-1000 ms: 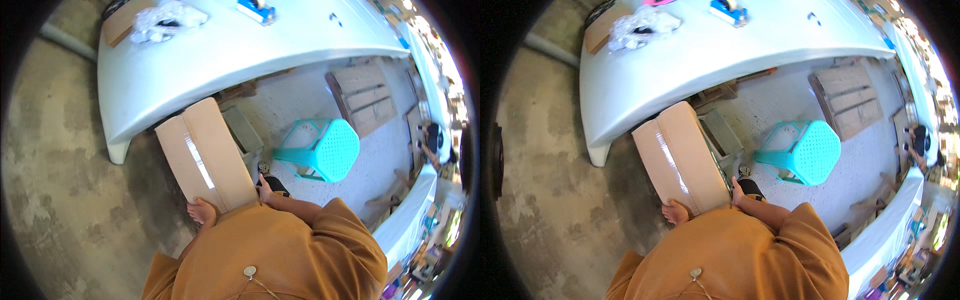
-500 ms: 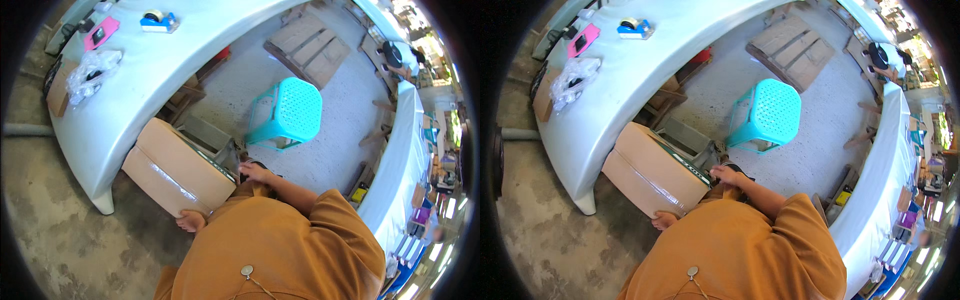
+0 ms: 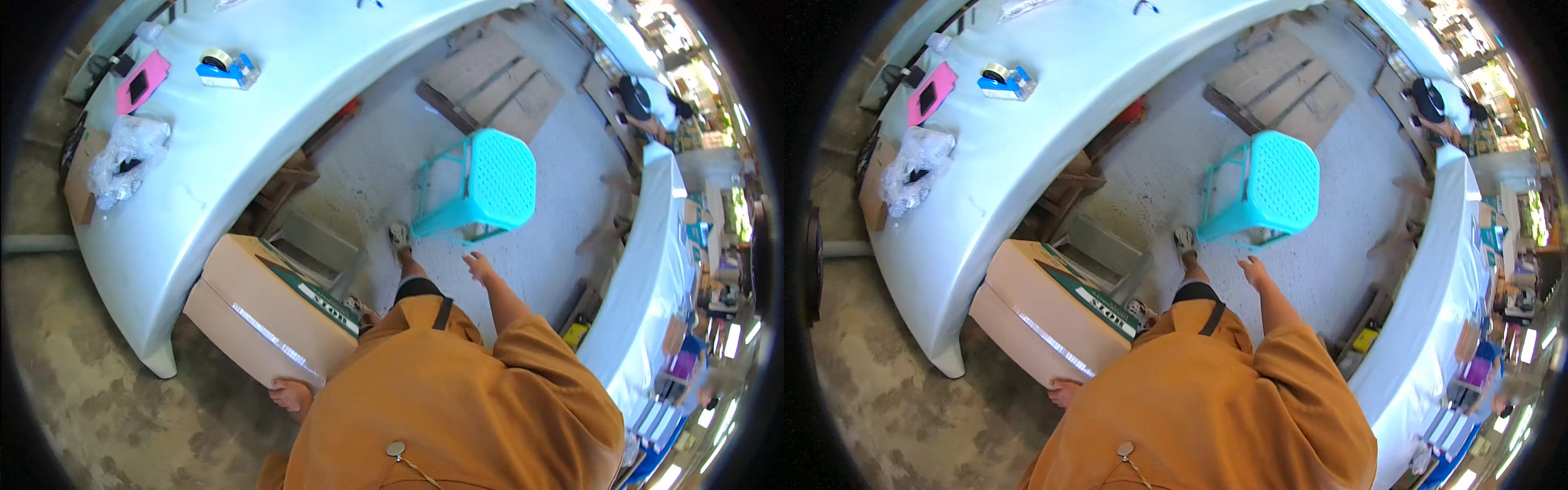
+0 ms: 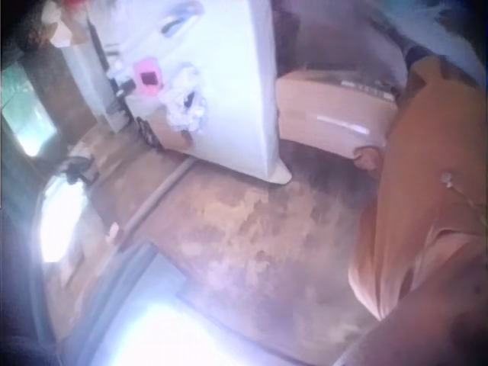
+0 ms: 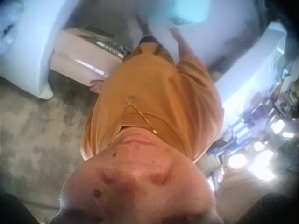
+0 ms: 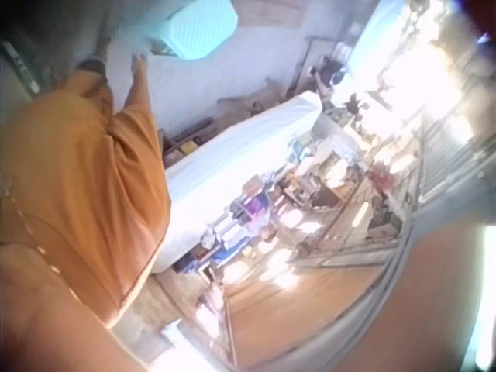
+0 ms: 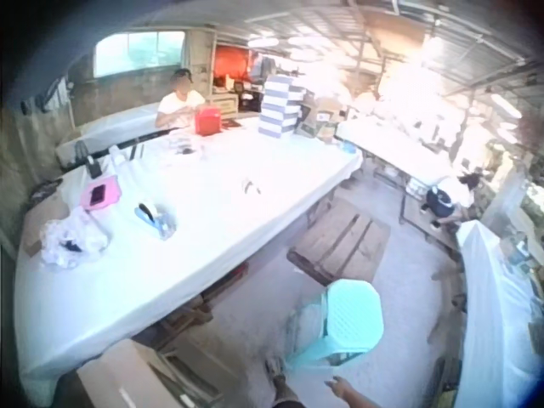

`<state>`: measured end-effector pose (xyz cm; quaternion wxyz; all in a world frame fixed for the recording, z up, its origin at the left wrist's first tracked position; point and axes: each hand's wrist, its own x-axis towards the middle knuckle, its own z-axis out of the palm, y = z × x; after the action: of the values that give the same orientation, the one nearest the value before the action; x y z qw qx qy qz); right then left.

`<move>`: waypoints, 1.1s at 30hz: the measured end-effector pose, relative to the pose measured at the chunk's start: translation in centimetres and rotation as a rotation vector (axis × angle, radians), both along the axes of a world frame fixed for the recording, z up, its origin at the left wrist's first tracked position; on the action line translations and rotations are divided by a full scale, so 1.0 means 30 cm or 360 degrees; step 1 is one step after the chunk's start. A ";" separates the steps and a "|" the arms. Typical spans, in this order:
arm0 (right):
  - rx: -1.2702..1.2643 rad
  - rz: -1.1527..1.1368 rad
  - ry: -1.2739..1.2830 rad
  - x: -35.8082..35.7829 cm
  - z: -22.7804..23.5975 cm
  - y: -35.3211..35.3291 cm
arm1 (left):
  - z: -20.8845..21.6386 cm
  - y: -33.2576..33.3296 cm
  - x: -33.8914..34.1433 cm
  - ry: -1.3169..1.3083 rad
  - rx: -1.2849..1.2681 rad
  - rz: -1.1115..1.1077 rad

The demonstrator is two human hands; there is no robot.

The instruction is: The person opens a cardboard box, removes plastic covers, and proceeds to sort and pack notebooks of various colors into the box, eventually handling a stack of black binding combs on the table.

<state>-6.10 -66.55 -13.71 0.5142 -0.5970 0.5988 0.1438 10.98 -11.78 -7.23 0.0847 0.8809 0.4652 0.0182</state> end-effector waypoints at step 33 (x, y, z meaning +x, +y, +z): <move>0.1175 -0.1879 -0.0066 1.169 -0.055 -0.769 | 0.452 -1.626 1.668 -0.1368 -0.0759 -0.0998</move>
<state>28.96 -89.63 -15.36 0.6872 0.0397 0.7250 0.0230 61.02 -60.56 6.32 0.4633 0.8467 0.0973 0.2428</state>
